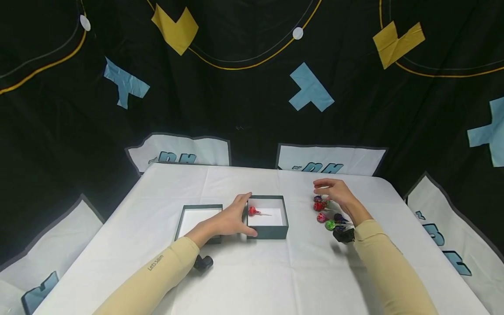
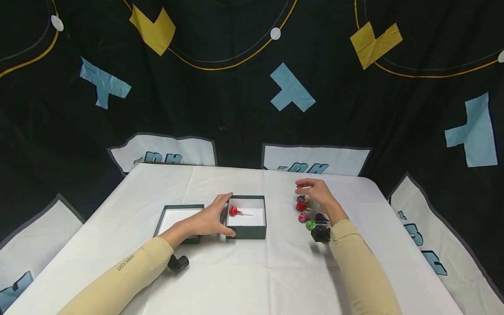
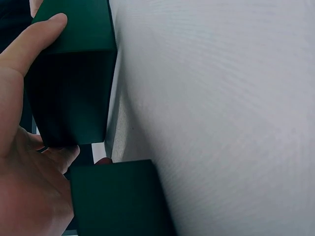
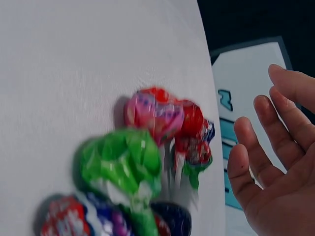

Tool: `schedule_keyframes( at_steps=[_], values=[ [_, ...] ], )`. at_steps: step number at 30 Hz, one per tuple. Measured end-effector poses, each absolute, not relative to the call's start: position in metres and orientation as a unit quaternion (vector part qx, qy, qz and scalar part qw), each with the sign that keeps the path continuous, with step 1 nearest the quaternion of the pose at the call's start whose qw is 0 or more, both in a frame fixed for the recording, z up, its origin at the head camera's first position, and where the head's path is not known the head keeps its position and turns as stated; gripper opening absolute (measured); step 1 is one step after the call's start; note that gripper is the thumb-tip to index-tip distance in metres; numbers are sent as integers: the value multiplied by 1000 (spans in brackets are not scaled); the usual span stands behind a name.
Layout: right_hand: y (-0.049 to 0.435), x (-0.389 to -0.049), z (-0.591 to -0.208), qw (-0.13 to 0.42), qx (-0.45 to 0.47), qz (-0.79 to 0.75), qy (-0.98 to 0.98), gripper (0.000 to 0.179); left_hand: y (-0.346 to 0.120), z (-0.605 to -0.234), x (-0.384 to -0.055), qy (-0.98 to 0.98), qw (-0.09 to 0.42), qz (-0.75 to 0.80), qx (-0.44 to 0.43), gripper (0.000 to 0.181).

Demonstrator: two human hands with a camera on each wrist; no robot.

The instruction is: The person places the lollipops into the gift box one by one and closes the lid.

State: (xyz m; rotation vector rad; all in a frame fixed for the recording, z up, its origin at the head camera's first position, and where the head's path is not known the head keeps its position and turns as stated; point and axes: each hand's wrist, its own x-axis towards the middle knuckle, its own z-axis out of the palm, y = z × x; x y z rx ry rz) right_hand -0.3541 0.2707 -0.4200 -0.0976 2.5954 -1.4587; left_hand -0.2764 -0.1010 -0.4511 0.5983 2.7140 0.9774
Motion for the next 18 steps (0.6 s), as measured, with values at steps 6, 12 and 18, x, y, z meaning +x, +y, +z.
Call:
schedule_keyframes(
  at_steps=[6,12,18],
  values=[
    [282,-355,-423,80,-16,-475,876,50,-100,-451,-275,917,97,330,201,126],
    [289,-357,-426,79,0,-467,881,51,-101,-451,-276,917,97,331,199,126],
    [295,-358,-429,78,6,-469,880,51,-101,-450,-275,918,97,330,200,126]
  ],
)
